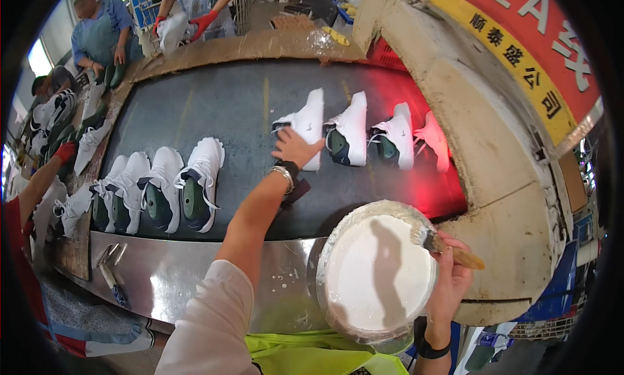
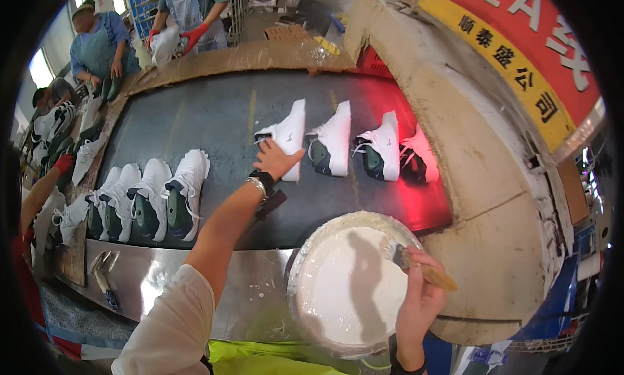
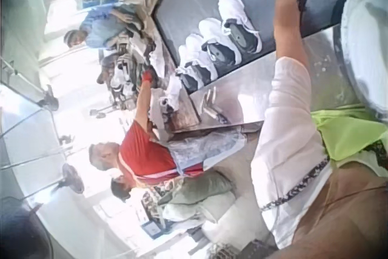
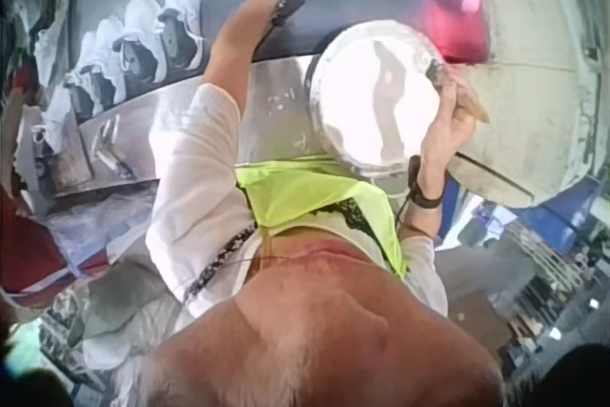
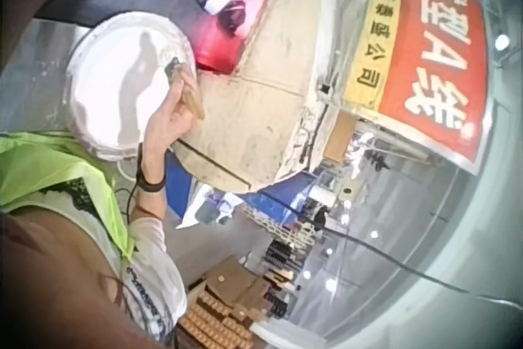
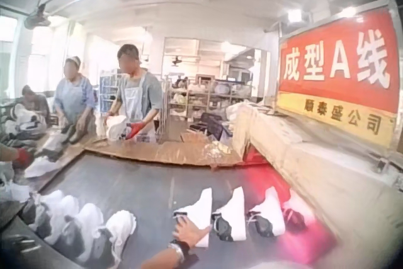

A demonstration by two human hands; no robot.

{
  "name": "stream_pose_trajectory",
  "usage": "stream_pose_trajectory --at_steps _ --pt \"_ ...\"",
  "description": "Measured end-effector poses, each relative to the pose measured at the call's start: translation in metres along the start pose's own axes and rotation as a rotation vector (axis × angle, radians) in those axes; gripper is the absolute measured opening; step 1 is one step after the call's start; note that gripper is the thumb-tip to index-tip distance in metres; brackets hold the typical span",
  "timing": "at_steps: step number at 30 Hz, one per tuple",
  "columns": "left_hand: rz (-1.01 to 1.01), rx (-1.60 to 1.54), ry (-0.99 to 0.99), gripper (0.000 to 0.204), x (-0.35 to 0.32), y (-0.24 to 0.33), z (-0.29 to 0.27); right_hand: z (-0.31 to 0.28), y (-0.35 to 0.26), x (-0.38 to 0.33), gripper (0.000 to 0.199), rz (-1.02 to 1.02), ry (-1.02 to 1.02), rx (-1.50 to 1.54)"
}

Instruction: Apply white adhesive to shoe soles using a brush in a factory assembly line.

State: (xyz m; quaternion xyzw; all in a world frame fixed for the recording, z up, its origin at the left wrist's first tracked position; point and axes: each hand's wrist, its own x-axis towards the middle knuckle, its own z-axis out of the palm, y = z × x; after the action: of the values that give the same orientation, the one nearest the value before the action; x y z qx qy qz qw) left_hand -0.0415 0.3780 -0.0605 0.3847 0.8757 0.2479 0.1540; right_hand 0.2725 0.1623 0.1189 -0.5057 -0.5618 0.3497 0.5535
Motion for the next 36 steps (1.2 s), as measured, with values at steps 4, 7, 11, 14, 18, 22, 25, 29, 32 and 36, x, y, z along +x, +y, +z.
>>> stream_pose_trajectory --at_steps 4,7,11,14,18,22,25,29,32,36 --pt "0.103 -0.106 -0.106 0.121 0.021 -0.018 -0.009 0.005 0.004 0.008 0.016 0.026 -0.089 -0.048" --pt "0.376 0.233 0.116 0.116 -0.004 -0.066 -0.035 0.004 0.002 0.009 0.016 0.01 -0.092 -0.001" --pt "0.381 0.317 0.411 0.108 -0.066 -0.149 -0.137 -0.009 -0.003 -0.001 0.017 -0.007 -0.074 0.057" --pt "0.073 0.047 0.269 0.095 -0.087 -0.228 -0.146 -0.012 -0.008 -0.015 0.016 0.012 -0.075 0.104" --pt "-0.065 -0.026 0.29 0.084 -0.071 -0.239 -0.132 -0.024 -0.016 -0.028 0.018 0.064 -0.07 0.069" --pt "-0.197 -0.067 0.17 0.075 -0.042 -0.215 -0.143 -0.037 -0.038 -0.045 0.02 0.076 -0.035 0.068" --pt "-0.357 -0.917 -0.156 0.065 -0.049 -0.241 -0.166 -0.044 -0.051 -0.061 0.021 0.019 -0.08 0.061" --pt "-0.392 -1.145 -0.59 0.035 -0.156 -0.238 -0.227 -0.053 -0.05 -0.074 0.019 0.039 -0.11 0.115" --pt "-0.186 -1.1 -0.31 0.045 -0.283 -0.241 -0.25 -0.055 -0.054 -0.086 0.018 0.032 -0.098 0.148" --pt "-0.209 -0.596 -0.152 0.086 -0.328 -0.308 -0.221 -0.054 -0.045 -0.096 0.018 0.035 -0.193 0.125"
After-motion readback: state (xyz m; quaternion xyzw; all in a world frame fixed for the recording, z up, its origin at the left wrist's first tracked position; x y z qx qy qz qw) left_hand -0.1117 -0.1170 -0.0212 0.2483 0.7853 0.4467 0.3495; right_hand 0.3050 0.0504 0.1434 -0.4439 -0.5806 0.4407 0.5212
